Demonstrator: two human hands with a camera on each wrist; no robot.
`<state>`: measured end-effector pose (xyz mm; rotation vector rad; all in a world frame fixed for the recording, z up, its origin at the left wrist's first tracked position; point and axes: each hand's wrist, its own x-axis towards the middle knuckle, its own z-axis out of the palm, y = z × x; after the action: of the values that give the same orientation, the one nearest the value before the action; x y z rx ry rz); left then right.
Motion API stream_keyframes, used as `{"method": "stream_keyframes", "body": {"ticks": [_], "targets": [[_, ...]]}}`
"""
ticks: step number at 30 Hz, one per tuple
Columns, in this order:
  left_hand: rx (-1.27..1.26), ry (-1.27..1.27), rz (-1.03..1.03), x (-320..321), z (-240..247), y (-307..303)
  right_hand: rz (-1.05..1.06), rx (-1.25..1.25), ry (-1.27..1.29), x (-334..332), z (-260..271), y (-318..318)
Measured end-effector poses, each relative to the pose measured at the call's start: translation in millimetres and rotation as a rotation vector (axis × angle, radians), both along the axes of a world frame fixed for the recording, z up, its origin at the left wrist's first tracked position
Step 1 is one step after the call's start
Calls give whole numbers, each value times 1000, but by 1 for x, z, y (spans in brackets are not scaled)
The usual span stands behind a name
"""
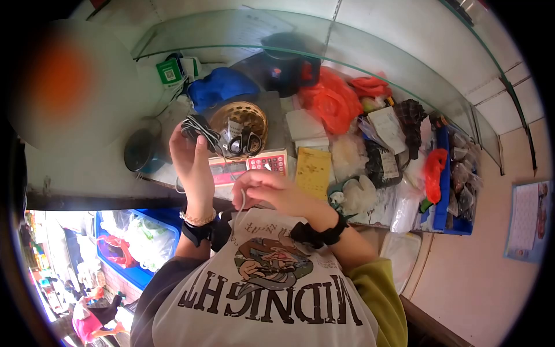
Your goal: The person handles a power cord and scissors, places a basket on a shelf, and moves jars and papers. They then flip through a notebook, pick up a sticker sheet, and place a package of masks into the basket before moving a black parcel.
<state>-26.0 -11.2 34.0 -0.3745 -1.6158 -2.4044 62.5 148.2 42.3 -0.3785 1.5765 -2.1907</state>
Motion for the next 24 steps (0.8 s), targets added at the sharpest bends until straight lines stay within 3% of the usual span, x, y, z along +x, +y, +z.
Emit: {"method": "stream_keyframes", "body": {"ticks": [1, 3, 5, 7, 9, 10, 13, 15, 17, 21, 24], "targets": [[-1, -2, 2, 2, -1, -2, 1, -70, -134, 2, 7, 3], [-197, 88, 20, 6, -5, -4, -55, -95, -65, 8, 12, 9], [-203, 81, -15, 11, -8, -6, -190, 86, 38, 12, 30, 13], [-438, 20, -133, 16, -9, -6, -213, 158, 68, 13, 43, 16], [-592, 70, -205, 23, 0, -5, -320, 339, 278, 13, 47, 18], [-569, 76, -275, 25, 0, -4, -335, 230, 155, 11, 53, 19], [-526, -11, -436, 29, 5, -6, -338, 274, -3, 5, 65, 31], [-506, -109, -524, 28, 4, -8, -333, 248, 4, 3, 58, 31], [-461, -32, -736, 24, -4, -13, -351, 350, 315, -1, 43, 31], [-252, -235, -982, 27, -12, -18, -386, 352, 245, -3, 38, 31], [-62, -331, -1020, 28, -32, -14, -434, 371, 187, -5, 24, 32]]}}
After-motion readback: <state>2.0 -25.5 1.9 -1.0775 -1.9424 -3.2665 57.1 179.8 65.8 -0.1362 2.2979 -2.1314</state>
